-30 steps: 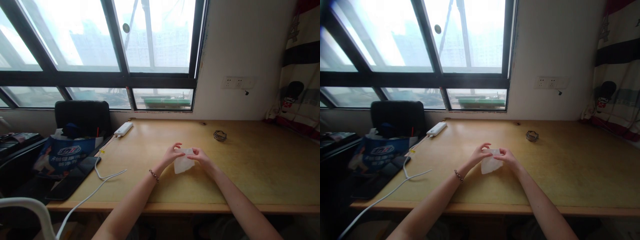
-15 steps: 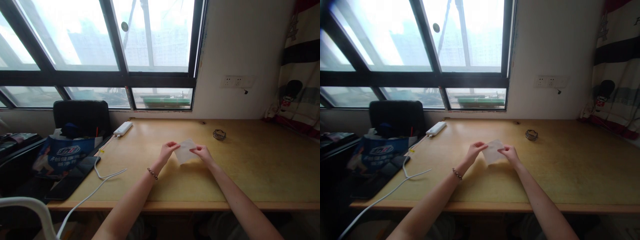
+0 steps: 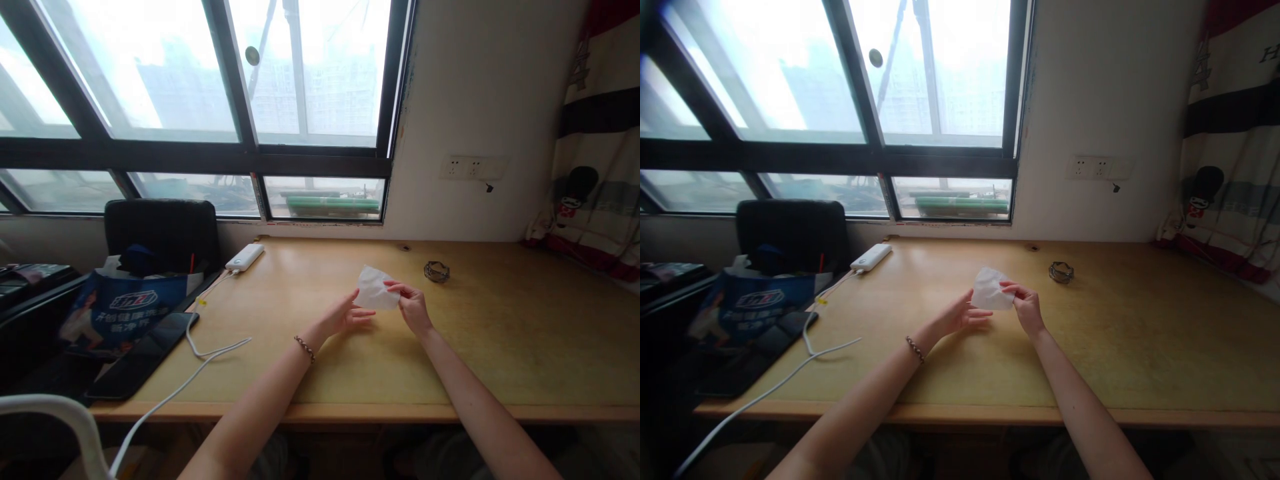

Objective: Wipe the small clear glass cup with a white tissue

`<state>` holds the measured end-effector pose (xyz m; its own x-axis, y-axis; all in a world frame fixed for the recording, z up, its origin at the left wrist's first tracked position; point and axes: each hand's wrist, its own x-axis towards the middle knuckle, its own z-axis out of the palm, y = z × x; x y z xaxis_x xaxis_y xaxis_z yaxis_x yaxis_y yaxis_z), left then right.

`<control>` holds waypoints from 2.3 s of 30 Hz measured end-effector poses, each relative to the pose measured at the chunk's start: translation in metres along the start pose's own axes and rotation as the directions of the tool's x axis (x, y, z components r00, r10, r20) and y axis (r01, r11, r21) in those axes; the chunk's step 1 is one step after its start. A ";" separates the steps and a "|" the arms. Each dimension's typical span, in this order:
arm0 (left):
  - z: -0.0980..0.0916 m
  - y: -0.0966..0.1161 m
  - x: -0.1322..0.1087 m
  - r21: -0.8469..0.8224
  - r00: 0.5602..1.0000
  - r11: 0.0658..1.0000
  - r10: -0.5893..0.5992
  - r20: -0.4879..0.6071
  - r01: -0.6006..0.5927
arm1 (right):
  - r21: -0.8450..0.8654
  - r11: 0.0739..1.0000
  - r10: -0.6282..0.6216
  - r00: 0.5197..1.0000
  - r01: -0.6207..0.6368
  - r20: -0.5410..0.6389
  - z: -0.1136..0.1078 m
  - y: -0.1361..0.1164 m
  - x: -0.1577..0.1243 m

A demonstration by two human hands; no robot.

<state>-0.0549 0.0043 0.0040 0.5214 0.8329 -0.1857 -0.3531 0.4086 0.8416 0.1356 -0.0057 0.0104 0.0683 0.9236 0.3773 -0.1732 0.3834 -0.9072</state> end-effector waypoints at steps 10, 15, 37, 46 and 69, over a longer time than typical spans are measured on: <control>-0.006 -0.008 0.006 0.045 0.981 0.988 0.153 -0.119 -0.149 | 0.232 0.923 0.293 0.952 -0.306 0.088 0.005 0.009 0.000; -0.001 -0.010 0.004 0.059 0.983 0.985 0.168 -0.074 -0.164 | 0.094 0.903 0.395 0.897 -0.418 0.196 0.012 0.022 -0.007; -0.011 -0.001 0.002 -0.002 0.993 0.995 0.103 0.051 -0.103 | 0.154 0.900 0.400 0.913 -0.408 0.079 -0.009 0.026 0.006; -0.020 -0.004 0.006 0.119 0.981 0.974 0.188 0.050 -0.193 | 0.134 0.821 0.528 0.827 -0.555 0.192 -0.008 0.009 0.006; -0.004 -0.005 0.002 0.068 0.997 0.995 0.068 0.027 -0.070 | 0.113 0.985 0.130 0.991 -0.130 0.009 -0.004 0.002 0.005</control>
<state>-0.0548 0.0055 -0.0027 0.5169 0.8484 -0.1141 -0.3348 0.3231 0.8852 0.1400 -0.0007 0.0096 0.0365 0.9655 0.2577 -0.2903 0.2570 -0.9218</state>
